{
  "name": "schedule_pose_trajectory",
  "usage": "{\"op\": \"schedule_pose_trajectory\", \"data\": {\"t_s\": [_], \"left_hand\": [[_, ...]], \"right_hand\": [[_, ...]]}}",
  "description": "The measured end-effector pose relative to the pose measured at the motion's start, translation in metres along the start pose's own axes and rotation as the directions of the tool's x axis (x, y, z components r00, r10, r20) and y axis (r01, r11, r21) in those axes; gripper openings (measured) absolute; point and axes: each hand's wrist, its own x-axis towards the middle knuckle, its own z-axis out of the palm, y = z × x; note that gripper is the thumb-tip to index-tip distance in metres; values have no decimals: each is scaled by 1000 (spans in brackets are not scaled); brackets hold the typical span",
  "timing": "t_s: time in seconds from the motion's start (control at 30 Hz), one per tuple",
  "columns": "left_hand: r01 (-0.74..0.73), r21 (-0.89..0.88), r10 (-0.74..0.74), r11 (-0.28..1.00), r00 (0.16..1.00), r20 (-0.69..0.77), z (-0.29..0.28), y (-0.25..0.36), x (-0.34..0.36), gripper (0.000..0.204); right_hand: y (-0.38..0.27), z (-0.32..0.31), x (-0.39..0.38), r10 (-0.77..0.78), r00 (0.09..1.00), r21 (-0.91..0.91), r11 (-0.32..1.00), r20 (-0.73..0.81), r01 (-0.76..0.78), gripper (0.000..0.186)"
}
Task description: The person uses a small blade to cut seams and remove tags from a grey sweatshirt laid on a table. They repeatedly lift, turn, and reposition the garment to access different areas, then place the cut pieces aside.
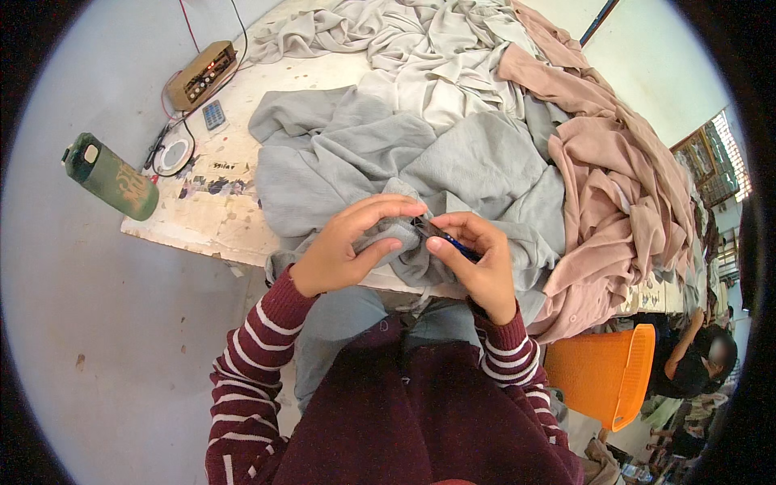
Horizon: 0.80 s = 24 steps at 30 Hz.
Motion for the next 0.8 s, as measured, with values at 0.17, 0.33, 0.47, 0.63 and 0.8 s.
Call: {"op": "schedule_pose_trajectory", "data": {"t_s": [0.17, 0.33, 0.47, 0.63, 0.8], "left_hand": [[5, -7, -5, 1000, 1000, 13, -1, -1, -1, 41], [-8, 24, 8, 1000, 1000, 4, -2, 0, -2, 45], [7, 0, -7, 1000, 1000, -1, -1, 2, -3, 50], [-41, 96, 43, 995, 999, -17, -1, 1, -3, 52], [-77, 179, 85, 981, 996, -34, -4, 0, -5, 52]], "right_hand": [[3, 2, -1, 17, 1000, -27, 999, 11, -17, 20], [-3, -1, -2, -13, 1000, -93, 996, -11, 12, 20], [-12, -1, 4, -25, 999, -221, 975, 28, 31, 24], [-20, 5, 14, -74, 991, -373, 921, 112, 111, 22], [-21, 9, 15, -121, 989, -390, 909, 86, 145, 24]]}}
